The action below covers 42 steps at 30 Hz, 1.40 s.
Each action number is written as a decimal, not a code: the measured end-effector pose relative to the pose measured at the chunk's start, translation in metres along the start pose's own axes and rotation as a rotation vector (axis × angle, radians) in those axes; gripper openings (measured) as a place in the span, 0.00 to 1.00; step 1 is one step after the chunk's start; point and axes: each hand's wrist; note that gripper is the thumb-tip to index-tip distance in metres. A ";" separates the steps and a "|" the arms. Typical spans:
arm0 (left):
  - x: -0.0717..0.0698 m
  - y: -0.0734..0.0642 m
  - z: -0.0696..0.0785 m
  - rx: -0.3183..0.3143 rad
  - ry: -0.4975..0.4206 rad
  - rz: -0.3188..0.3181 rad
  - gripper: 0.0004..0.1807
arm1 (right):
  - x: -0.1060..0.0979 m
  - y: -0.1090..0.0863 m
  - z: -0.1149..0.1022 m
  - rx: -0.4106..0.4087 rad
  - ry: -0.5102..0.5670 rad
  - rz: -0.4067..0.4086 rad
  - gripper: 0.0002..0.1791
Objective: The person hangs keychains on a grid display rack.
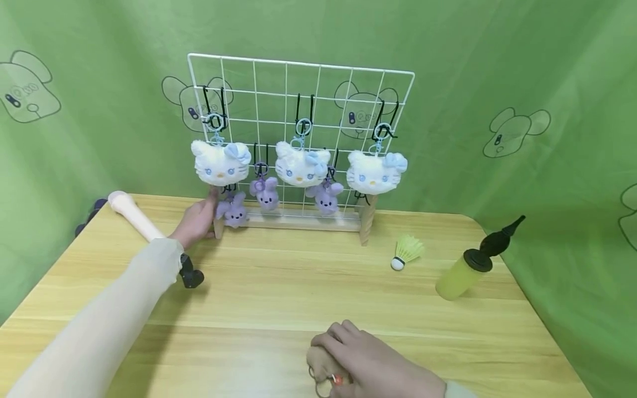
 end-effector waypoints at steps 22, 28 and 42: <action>0.000 0.001 -0.001 0.019 0.011 0.007 0.55 | -0.005 0.014 0.004 0.070 -0.004 0.192 0.22; -0.003 0.000 0.003 0.028 0.033 0.013 0.55 | -0.011 0.022 0.009 0.097 0.197 0.190 0.27; -0.003 0.000 0.003 0.033 0.051 0.013 0.53 | -0.023 0.032 0.022 0.295 0.392 0.222 0.22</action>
Point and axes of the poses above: each hand's wrist, its own y-axis towards the middle knuckle, its own x-axis out of the palm, z = x × y, and after that the axes turned 11 degrees about x, right-handed
